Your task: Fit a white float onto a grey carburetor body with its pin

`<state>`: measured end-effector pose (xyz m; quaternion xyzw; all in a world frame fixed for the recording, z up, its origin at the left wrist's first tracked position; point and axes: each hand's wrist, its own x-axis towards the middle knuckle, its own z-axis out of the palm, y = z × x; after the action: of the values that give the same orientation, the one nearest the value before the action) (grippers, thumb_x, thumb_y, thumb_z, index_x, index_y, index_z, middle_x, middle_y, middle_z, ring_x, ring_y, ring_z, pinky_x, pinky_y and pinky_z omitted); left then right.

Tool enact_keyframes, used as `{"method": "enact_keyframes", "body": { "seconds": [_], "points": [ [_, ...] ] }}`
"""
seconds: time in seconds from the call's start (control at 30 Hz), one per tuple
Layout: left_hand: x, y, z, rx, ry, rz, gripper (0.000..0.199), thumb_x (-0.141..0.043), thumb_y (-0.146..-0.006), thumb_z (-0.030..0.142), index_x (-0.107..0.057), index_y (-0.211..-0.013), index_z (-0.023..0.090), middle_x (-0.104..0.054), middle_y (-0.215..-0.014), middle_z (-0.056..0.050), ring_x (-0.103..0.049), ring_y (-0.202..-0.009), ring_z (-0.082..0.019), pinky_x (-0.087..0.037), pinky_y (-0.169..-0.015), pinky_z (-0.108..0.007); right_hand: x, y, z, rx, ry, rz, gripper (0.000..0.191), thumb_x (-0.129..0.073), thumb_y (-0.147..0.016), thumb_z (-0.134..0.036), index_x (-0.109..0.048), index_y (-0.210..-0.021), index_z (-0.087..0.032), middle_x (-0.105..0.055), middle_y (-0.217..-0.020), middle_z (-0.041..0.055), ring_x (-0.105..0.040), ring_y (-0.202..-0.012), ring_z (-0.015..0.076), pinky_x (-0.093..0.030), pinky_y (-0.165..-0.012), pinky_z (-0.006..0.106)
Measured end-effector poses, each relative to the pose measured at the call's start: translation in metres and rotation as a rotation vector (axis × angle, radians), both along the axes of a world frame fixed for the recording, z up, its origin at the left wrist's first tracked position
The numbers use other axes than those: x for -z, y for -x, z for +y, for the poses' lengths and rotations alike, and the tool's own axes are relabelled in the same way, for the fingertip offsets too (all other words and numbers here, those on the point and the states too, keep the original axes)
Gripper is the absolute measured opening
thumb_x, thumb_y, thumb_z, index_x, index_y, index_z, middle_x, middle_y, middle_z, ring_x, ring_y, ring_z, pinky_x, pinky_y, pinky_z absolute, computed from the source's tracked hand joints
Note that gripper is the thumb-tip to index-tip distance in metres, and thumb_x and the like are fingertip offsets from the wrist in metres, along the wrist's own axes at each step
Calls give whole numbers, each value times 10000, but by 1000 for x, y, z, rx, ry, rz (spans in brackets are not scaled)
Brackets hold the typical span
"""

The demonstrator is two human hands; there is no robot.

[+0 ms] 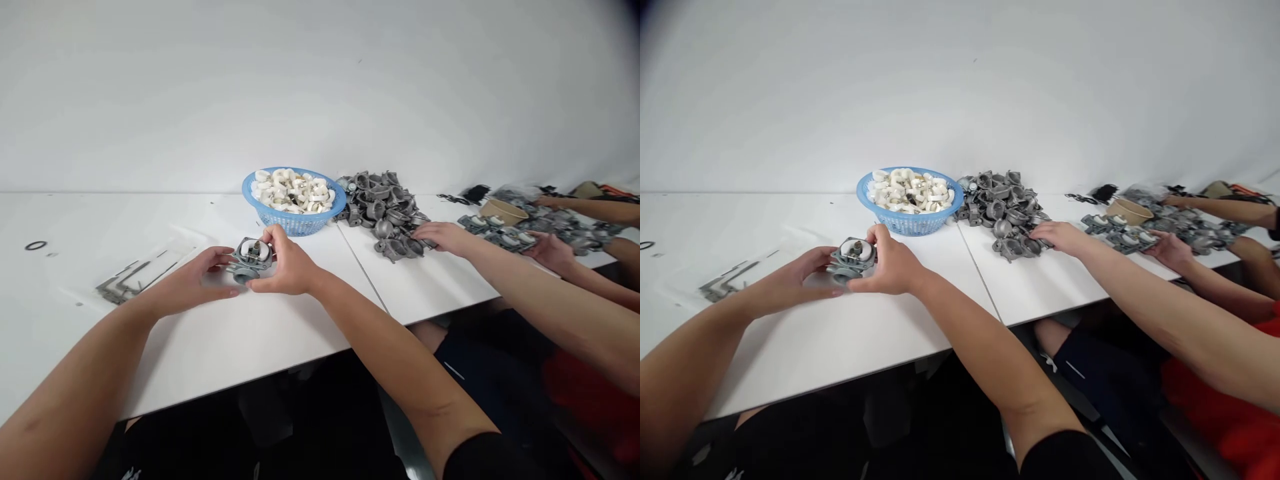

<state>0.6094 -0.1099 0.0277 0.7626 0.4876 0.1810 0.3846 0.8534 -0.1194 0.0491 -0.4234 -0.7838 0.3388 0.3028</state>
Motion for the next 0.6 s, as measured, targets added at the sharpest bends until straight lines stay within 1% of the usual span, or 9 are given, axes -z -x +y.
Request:
{"method": "enact_keyframes", "body": {
  "seconds": [0.07, 0.13, 0.2, 0.23, 0.33, 0.4, 0.43, 0.5, 0.6],
  "points": [
    [0, -2, -2, -66, 15, 72, 995, -691, -719, 662, -216, -1493, 256, -447, -1499, -110, -388, -1399, -325, -412, -1105, -473, -3, -15, -10, 19, 7, 40, 693, -817, -618, -460, -307, -1041, -261, -472, -933, -26, -486, -728, 133, -417, -629, 260],
    [4, -2, -2, -130, 17, 145, 1087, -681, -705, 694, -76, -1509, 283, -386, -1548, -96, -331, -1428, -327, -392, -1110, -496, -6, -41, -25, 51, 24, 44, 688, -824, -633, -448, -313, -1052, -257, -476, -946, -19, -483, -743, 131, -417, -663, 265],
    [9, -2, 0, -145, 1, 204, 1122, -671, -697, 712, 4, -1503, 316, -351, -1574, -73, -343, -1413, -327, -393, -1101, -485, -7, -78, -46, 130, 32, 17, 661, -819, -662, -425, -328, -1069, -250, -485, -940, -14, -484, -760, 135, -414, -681, 267],
    [11, -1, 1, -137, -5, 226, 1112, -651, -707, 720, 26, -1499, 333, -340, -1581, -60, -396, -1372, -323, -410, -1083, -465, -7, -100, -59, 193, 26, -6, 635, -814, -679, -417, -340, -1065, -245, -481, -939, -11, -487, -770, 137, -414, -694, 271],
    [14, 2, 3, -138, 18, 259, 1029, -555, -758, 753, 70, -1490, 387, -346, -1582, -21, -605, -1071, -262, -505, -940, -384, 0, -171, -99, 474, -78, 2, 561, -783, -721, -408, -346, -1030, -242, -435, -980, 4, -488, -816, 142, -417, -722, 282],
    [12, 2, 3, -181, 44, 274, 996, -507, -769, 773, 74, -1488, 404, -363, -1575, -5, -634, -891, -221, -532, -850, -353, 8, -218, -123, 626, -87, 54, 537, -753, -742, -418, -303, -982, -249, -433, -958, -3, -503, -808, 144, -427, -714, 286],
    [11, 2, 3, -201, 47, 285, 995, -498, -767, 778, 78, -1488, 405, -366, -1574, 0, -635, -872, -217, -533, -837, -347, 13, -240, -132, 714, -122, 43, 553, -756, -720, -438, -296, -961, -250, -417, -920, -15, -486, -760, 134, -419, -683, 276],
    [9, 0, 0, -217, 46, 308, 1024, -503, -751, 779, 96, -1492, 403, -359, -1578, 7, -639, -949, -241, -529, -845, -347, 18, -279, -144, 876, -202, -59, 582, -758, -666, -463, -303, -960, -251, -410, -900, -22, -452, -715, 126, -409, -667, 279],
    [7, -7, -8, -236, 1, 303, 1018, -480, -748, 778, 70, -1512, 392, -365, -1575, 15, -589, -1172, -298, -510, -906, -379, 20, -321, -137, 1252, -209, -308, 609, -752, -615, -484, -331, -991, -254, -454, -878, -23, -456, -695, 144, -415, -708, 319]
  ]
}}
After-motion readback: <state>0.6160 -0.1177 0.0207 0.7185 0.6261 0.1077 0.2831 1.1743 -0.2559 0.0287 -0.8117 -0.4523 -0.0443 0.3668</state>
